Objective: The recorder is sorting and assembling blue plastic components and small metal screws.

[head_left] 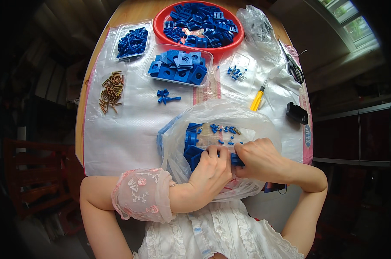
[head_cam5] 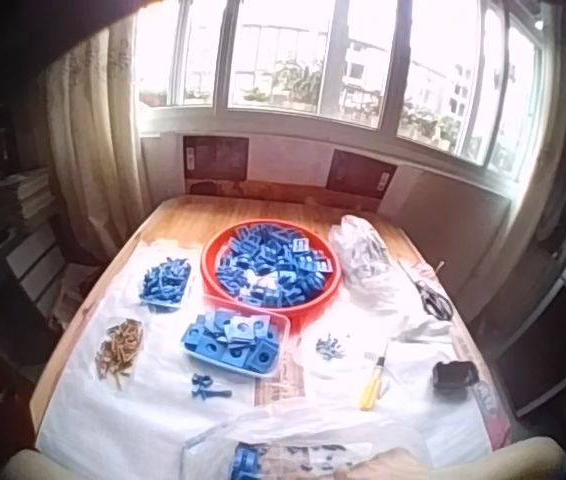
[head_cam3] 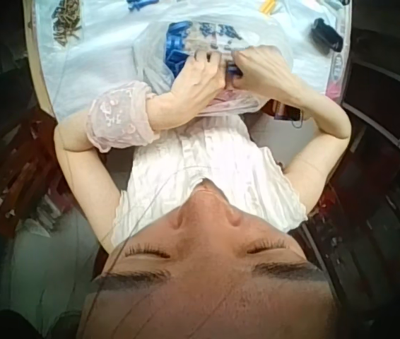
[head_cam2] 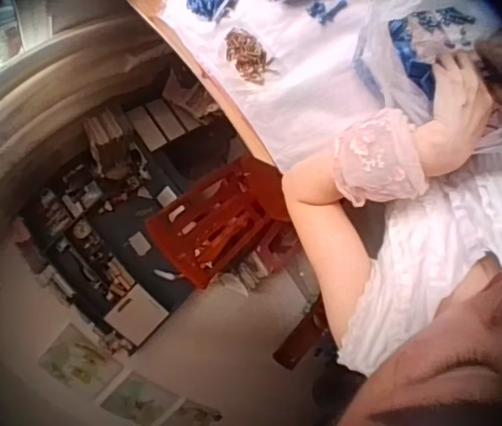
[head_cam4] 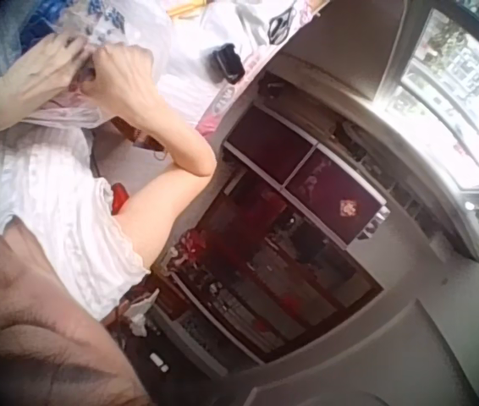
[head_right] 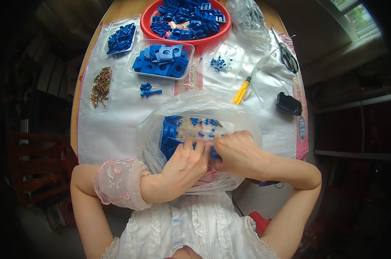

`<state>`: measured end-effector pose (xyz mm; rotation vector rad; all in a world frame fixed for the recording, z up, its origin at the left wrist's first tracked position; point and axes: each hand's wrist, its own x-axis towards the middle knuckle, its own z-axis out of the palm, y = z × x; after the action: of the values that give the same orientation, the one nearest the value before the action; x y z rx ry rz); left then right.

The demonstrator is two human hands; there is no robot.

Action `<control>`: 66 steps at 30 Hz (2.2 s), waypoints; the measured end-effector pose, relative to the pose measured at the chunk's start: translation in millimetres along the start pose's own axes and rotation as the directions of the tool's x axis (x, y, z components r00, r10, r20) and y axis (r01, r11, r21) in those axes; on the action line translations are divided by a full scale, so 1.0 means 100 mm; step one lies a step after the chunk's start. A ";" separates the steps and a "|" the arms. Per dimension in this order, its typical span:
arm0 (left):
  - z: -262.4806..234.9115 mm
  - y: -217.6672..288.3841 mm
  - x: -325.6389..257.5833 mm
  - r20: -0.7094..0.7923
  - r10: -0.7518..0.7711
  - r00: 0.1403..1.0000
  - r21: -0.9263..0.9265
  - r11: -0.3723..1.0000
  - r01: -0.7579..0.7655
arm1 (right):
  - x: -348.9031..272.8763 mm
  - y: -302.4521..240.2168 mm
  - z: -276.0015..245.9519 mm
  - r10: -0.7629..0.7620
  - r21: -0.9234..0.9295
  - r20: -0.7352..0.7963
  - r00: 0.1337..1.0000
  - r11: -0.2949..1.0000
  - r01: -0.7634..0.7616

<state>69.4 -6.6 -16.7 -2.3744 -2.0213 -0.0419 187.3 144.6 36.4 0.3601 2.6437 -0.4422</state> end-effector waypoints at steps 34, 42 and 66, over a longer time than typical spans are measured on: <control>-0.22 -0.47 0.09 0.106 0.142 0.984 -0.673 0.739 -0.034 | 3.12 2.37 -1.70 0.284 0.194 -0.724 0.629 0.959 -0.208; -0.29 -0.65 0.08 0.040 0.069 0.997 -0.888 0.460 0.004 | 2.57 1.88 -1.74 0.052 0.170 -0.731 0.680 0.980 0.108; 0.15 -3.42 2.81 -0.165 -0.635 0.755 -0.687 0.623 0.374 | 0.10 0.77 -0.85 -0.119 0.188 -0.618 0.777 0.937 0.294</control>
<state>-223.1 326.0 -21.8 -1.6379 -2.6461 -1.2824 171.9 247.5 85.4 0.3298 3.2711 -0.9089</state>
